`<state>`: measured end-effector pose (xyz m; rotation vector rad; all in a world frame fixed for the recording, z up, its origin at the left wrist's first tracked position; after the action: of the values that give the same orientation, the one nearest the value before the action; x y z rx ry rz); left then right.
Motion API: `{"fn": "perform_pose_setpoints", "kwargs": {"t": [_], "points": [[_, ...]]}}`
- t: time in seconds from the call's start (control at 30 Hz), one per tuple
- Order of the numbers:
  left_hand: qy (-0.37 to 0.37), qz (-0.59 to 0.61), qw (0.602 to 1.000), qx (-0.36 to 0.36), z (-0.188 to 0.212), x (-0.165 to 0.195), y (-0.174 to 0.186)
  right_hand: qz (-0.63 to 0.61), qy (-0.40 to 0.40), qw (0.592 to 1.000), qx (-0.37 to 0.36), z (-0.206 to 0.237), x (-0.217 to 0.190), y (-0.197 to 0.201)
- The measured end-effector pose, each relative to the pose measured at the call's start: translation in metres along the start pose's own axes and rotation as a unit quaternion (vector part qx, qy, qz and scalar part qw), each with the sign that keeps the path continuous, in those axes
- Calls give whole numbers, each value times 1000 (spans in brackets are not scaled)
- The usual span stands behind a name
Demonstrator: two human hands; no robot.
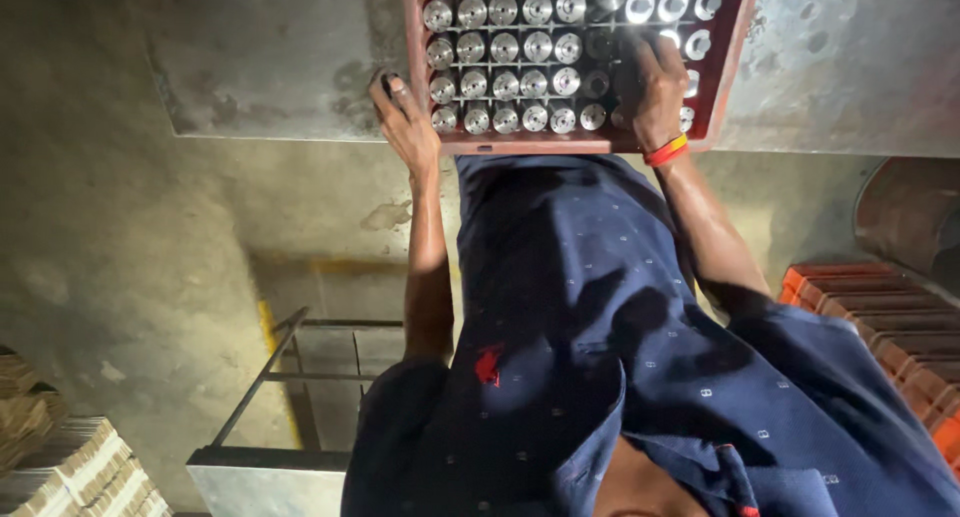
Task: The person repeatedly picks small cylindrical metal parts from a red tray and places them into a grid of circular indentations on a metal surface. The person uses both hands to handle and position the parts, working systematically across the grid.
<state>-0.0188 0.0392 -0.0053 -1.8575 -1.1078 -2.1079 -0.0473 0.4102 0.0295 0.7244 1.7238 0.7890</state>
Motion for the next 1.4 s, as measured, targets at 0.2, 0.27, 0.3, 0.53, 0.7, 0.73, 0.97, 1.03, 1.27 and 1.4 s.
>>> {"fn": "perform_pose_setpoints", "kwargs": {"t": [0.2,0.27,0.3,0.53,0.7,0.73,0.97,1.03,1.27,1.4], "points": [[-4,-14,1000,-6,-2,0,-1,96,-89,987,-93,2,18,-46],[1,-16,1000,-13,-1,-1,-3,70,-26,996,-42,-6,10,-44],[5,-12,1000,-16,0,-2,-3,57,9,998,-14,-9,8,-37],[12,-33,999,-6,-1,-9,-3,-348,-210,907,111,12,72,39],[-7,-11,1000,-1,-2,-7,-2,-456,-296,838,48,42,44,-5],[-7,-12,1000,-1,-2,-7,-1,-371,-266,889,32,40,33,-8],[-10,-7,1000,-6,-1,-5,-1,10,-38,999,-17,28,-17,3],[-5,-11,1000,-9,-2,-7,-2,2,-31,999,-22,35,-15,3],[6,-19,1000,-13,0,-9,-2,119,16,990,-75,35,-5,-46],[17,-32,999,-14,0,-13,-3,-16,-14,996,-83,34,13,-11]]}}
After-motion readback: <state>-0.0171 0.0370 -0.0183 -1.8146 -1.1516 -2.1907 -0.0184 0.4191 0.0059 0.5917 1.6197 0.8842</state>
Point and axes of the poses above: each hand's wrist, its own z-axis away from the middle knuckle, its own y-axis out of the back of the hand, x = y × z, the point moved 7 cm from there along -z, towards the middle knuckle, and after that the axes turned 6 degrees about z, right-handed, at the moved point
